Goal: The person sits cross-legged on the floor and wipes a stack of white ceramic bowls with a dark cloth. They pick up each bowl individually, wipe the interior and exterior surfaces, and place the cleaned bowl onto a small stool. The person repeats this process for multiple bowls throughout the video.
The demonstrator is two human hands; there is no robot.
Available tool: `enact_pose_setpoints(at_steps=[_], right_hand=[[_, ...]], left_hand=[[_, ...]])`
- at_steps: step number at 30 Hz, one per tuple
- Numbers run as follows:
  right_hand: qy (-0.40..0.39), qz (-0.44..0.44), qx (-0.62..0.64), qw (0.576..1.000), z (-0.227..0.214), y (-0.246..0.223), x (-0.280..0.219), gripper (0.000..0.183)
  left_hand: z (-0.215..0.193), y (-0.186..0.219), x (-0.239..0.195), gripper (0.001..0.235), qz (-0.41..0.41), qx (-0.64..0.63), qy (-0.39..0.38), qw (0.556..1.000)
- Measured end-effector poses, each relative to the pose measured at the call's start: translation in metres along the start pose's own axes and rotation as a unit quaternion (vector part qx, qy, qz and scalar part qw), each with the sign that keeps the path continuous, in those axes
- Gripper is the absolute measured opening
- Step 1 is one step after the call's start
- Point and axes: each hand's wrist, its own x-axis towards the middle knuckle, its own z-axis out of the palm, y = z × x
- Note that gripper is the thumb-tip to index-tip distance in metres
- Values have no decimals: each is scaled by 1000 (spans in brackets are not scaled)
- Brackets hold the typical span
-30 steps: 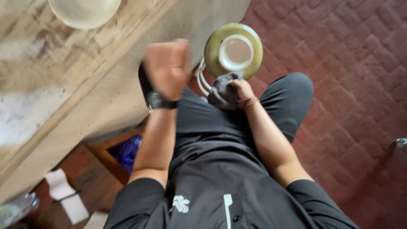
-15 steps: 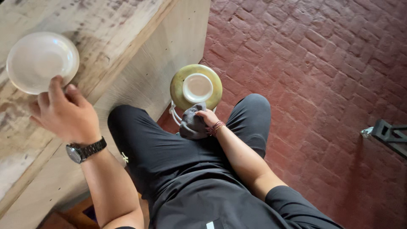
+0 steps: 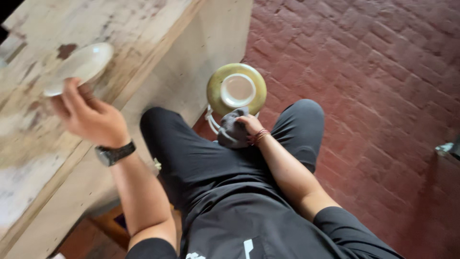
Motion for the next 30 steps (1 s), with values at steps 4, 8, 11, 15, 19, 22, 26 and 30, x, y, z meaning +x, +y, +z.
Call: enact_pose_setpoints(at_steps=[4,8,11,15,19,22,26,30], right_hand=[[-26,23,75,997,3,-3,-5,23],[-49,-13,69,996,1,-3,-2,24],[-66,-13,94,993,2,-12,-8,27],[-102,-17,242,965,18,-41,-29,43],[-66,41,376,923,27,-68,-50,65],[-109,1,381,918,15,-68,-54,77],[-90,-13,335,938,-2,-49,-46,58],[-57,-19,356,933,-9,-37,-35,53]], left_hand=[[-3,16,-2,24,24,-50,48,997],[-16,43,-25,19,56,-4,30,998],[-12,68,-57,28,56,-23,2,998],[15,96,-106,38,52,-191,-125,972],[60,111,-165,40,-22,-248,-277,928],[75,109,-199,36,16,-295,-332,896],[78,109,-214,36,41,-292,-381,876],[83,103,-209,36,47,-316,-347,882]])
